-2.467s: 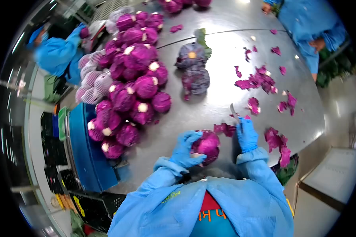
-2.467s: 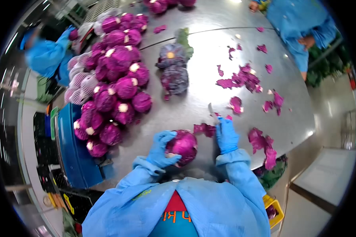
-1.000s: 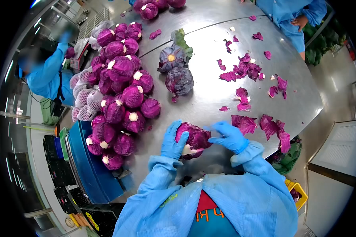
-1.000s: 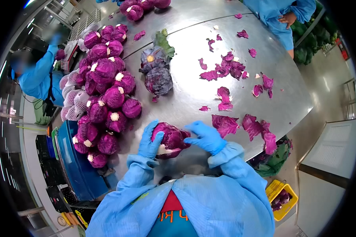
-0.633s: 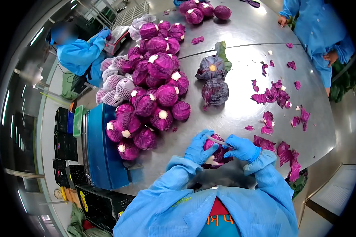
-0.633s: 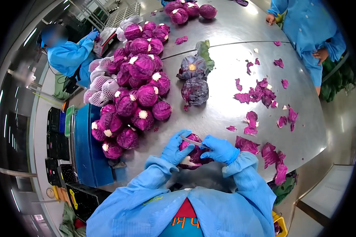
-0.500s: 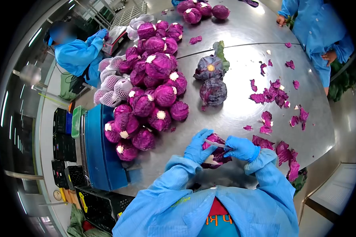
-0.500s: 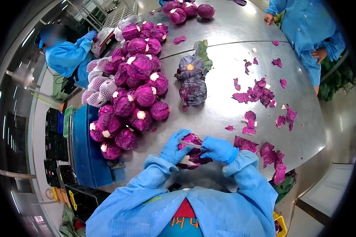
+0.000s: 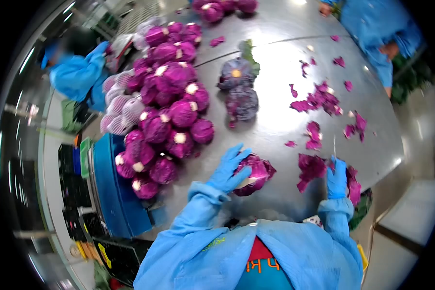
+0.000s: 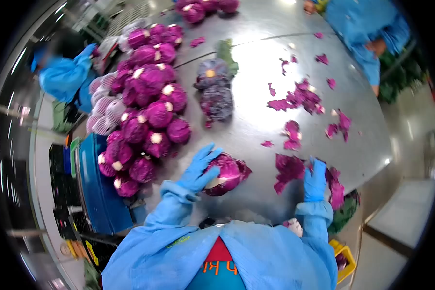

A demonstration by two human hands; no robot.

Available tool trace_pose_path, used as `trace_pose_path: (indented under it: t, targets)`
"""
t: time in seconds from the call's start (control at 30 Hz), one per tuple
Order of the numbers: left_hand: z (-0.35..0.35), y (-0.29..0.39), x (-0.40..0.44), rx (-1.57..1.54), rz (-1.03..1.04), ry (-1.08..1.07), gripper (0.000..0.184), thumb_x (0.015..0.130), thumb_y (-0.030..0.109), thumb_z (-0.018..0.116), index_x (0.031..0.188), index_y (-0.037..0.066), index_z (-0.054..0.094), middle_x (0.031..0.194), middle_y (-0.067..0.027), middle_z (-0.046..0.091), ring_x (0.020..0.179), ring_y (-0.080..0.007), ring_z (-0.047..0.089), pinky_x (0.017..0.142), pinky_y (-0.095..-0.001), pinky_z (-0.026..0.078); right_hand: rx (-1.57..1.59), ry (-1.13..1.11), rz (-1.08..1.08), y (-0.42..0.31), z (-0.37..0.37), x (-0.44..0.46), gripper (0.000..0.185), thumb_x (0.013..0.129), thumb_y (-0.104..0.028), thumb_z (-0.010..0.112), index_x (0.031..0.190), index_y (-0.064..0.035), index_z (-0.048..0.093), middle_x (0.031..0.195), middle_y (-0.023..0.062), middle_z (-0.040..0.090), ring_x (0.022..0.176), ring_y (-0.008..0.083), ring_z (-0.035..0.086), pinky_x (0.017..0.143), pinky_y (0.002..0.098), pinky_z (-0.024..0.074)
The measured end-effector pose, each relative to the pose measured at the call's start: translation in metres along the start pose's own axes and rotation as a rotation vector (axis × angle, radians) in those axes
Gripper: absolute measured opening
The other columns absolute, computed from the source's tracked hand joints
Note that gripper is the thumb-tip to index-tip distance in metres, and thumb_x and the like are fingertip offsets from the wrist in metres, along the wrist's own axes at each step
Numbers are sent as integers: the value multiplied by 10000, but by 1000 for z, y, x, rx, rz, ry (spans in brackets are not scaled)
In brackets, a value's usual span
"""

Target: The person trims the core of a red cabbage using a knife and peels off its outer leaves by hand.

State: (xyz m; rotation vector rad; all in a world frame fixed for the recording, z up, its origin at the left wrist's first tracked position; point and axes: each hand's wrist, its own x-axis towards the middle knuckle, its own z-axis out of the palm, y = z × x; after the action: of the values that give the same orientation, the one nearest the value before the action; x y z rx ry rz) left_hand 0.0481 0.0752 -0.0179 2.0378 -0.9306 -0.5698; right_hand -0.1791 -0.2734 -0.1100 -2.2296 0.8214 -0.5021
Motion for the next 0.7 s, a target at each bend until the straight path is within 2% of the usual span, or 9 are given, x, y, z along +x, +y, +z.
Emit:
trace_pose_path:
  t: [0.03, 0.1, 0.17, 0.23, 0.3, 0.33, 0.43, 0.47, 0.7]
  targets:
    - [-15, 22, 0, 102, -21, -131, 863, 767, 446, 738, 1475, 123, 366, 1514, -260, 259, 1396, -419, 268, 1148, -458, 226, 119, 84, -15, -5, 7, -6, 405, 863, -116, 681, 1244, -50, 562, 1029, 93, 589, 971, 195, 582, 836, 319, 490]
    - [-11, 13, -2, 279, 59, -197, 1104, 574, 516, 842, 1480, 128, 346, 1449, -285, 330, 1342, -422, 335, 1126, -451, 272, 212, 46, 18, -66, 12, -12, 372, 926, -156, 623, 1280, -61, 565, 953, 71, 621, 852, 186, 608, 772, 302, 502]
    - [-12, 26, 3, 339, -52, -242, 1135, 507, 528, 866, 1440, 91, 389, 1380, -269, 390, 1265, -414, 399, 1099, -449, 309, 465, -357, 569, -124, 11, -22, 297, 971, -278, 566, 1162, -62, 639, 836, 56, 651, 700, 175, 627, 691, 292, 510]
    - [-12, 34, 7, 373, -143, -217, 1133, 457, 543, 880, 1382, 65, 435, 1304, -257, 445, 1191, -403, 452, 1072, -459, 340, 388, -505, 427, -124, 39, -40, 372, 987, -406, 504, 1003, -84, 689, 760, 52, 666, 567, 178, 614, 619, 317, 511]
    - [-4, 39, 9, 370, -216, -131, 1097, 424, 560, 886, 1308, 49, 485, 1219, -250, 495, 1119, -386, 496, 1046, -481, 362, 425, -550, 424, -137, 53, -58, 430, 976, -464, 488, 905, -87, 682, 768, 79, 666, 602, 219, 625, 626, 347, 506]
    - [8, 28, 6, 247, -161, 9, 1050, 434, 539, 903, 1248, 22, 488, 1179, -209, 486, 1082, -336, 501, 1022, -444, 391, 442, -576, 421, -144, 58, -61, 465, 971, -493, 480, 856, -89, 678, 772, 93, 666, 619, 239, 631, 629, 362, 503]
    - [30, 18, -2, -23, -295, 216, 1049, 448, 495, 926, 1255, 9, 463, 1211, -183, 452, 1114, -312, 484, 1016, -402, 402, 275, -598, 91, -160, 56, -60, 487, 955, -523, 483, 820, -88, 656, 754, 116, 635, 660, 306, 614, 630, 400, 480]
    - [31, 12, -6, -26, -293, 226, 1035, 468, 447, 941, 1259, 0, 446, 1227, -165, 424, 1132, -297, 471, 1010, -382, 408, 260, -583, 58, -161, 59, -62, 499, 937, -542, 490, 790, -88, 635, 742, 133, 604, 709, 339, 602, 636, 417, 465]
    - [32, 22, -9, -65, -311, 271, 1040, 465, 451, 939, 1263, 6, 443, 1191, -164, 463, 1131, -311, 477, 1000, -393, 409, 22, -716, -305, -146, 73, -26, 488, 921, -554, 508, 786, -102, 634, 713, 145, 591, 661, 359, 582, 596, 442, 455]
